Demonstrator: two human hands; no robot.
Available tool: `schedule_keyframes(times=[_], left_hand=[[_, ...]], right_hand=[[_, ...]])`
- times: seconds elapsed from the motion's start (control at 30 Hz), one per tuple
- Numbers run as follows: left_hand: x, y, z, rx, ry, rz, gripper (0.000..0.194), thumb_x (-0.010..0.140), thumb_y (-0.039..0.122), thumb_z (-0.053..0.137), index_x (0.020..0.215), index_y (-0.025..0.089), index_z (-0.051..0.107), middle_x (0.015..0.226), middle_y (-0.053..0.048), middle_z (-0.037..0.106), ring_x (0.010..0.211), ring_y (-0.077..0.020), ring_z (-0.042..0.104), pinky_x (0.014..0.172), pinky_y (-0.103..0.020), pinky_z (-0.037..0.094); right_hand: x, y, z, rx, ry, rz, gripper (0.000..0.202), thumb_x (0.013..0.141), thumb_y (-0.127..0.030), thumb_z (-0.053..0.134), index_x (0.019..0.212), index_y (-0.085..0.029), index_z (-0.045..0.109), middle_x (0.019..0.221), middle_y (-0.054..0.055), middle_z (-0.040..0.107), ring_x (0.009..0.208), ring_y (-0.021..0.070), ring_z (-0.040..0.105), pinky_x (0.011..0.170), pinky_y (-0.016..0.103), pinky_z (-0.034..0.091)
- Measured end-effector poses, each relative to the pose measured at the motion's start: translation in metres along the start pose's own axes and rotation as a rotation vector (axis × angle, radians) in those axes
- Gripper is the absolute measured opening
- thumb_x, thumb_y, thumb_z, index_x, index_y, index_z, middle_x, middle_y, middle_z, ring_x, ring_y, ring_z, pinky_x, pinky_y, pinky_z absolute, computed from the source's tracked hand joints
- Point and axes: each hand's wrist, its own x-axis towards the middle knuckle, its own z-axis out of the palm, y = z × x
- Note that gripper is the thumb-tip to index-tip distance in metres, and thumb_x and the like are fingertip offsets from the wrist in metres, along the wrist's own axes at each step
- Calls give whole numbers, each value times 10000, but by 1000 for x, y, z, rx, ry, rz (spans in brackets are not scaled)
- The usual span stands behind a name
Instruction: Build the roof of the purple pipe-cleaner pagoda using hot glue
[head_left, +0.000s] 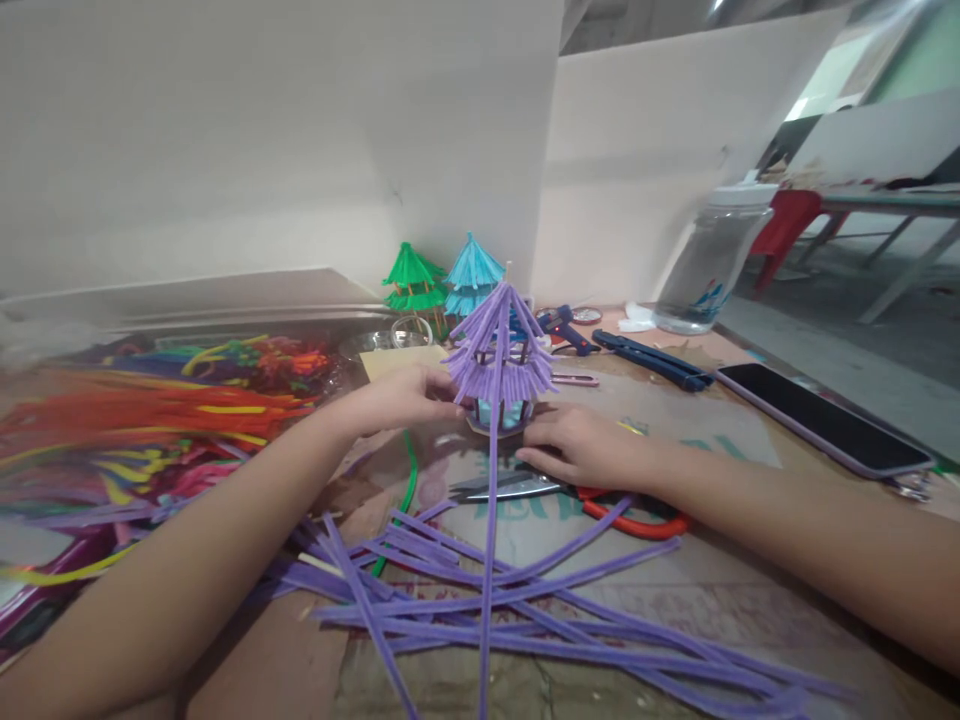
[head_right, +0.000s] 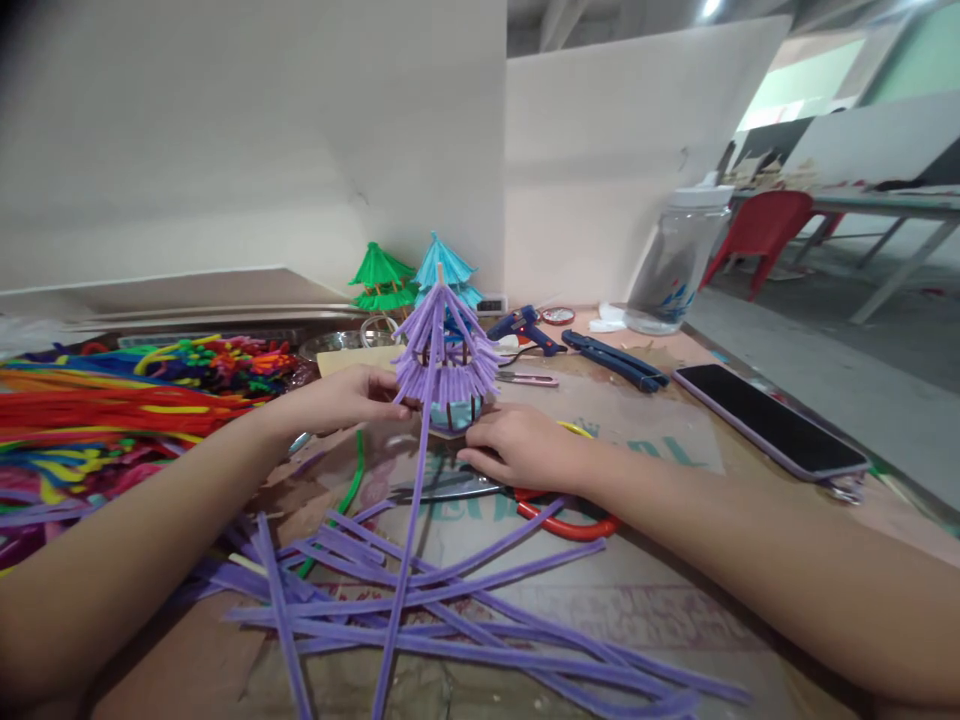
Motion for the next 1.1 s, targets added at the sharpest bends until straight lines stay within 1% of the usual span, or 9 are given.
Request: schedule_keyframes(times=[0.17,0.3,0.47,0.57,0.67,0.8,0.87,0.93,1.1], left_hand=[[3,-3,11,-225,-115,60,384,774,432,750,1067,187,706,1056,-35,739,966,-208,673,882,-313,514],[11,-9,26,-286,23,91,530,739,511,763,1121,155,679,1069,-75,726,971,-233,670,858,-337,525],[15,-12,40,-269,228,-55,532,745,571,735,1050,136,703,933,-71,731,811,-214,671,740,-328,530],[15,-10,44,-360,255,-60,495,761,563,724,1025,145,710,908,-53,727,756,-180,651,717,-301,512],[15,-9,44,-413,210,-87,489,736,574,728,982,152,702,821,-24,700,667,-147,603,655,-273,481],[13,-8,28,-206,111,-93,414,722,564,708,796,156,694,708,-3,657,643,-140,565,634,-257,443],[8,-4,13,-25,141,-147,382,739,545,680,741,163,694,676,-5,649,632,-147,563,617,-258,428],[-1,2,-4,87,207,-191,348,761,517,667,802,174,713,674,-2,659,614,-147,569,598,-258,419],[-22,18,-37,3,275,-128,374,756,546,708,876,192,712,881,-34,735,784,-180,655,700,-273,474]], right_hand=[[0,1,1,4,3,-16,351,1011,-340,448,779,-167,646,731,52,640,705,164,546,699,284,389],[1,1,1,9,7,-7,336,1006,-332,460,776,-165,639,718,44,641,678,156,541,678,280,379],[1,0,0,25,-5,1,322,1001,-326,471,782,-164,643,754,53,664,717,162,572,712,281,395],[0,0,0,28,-14,8,320,1000,-322,470,787,-161,647,751,54,663,718,163,575,712,281,397],[0,0,0,17,-12,7,319,999,-319,470,789,-159,650,749,57,662,715,165,572,710,283,395],[1,-1,-1,8,-16,9,325,1000,-325,470,784,-160,650,742,55,658,704,164,563,697,282,388],[1,-1,-2,14,-18,12,325,1001,-324,469,785,-160,649,738,52,653,701,160,557,695,278,389],[1,-2,-2,16,-21,11,326,1004,-320,464,787,-161,649,736,49,648,698,158,552,698,276,390],[0,-1,0,-13,-13,-4,325,1004,-323,464,795,-164,654,742,54,651,714,166,556,717,286,388]])
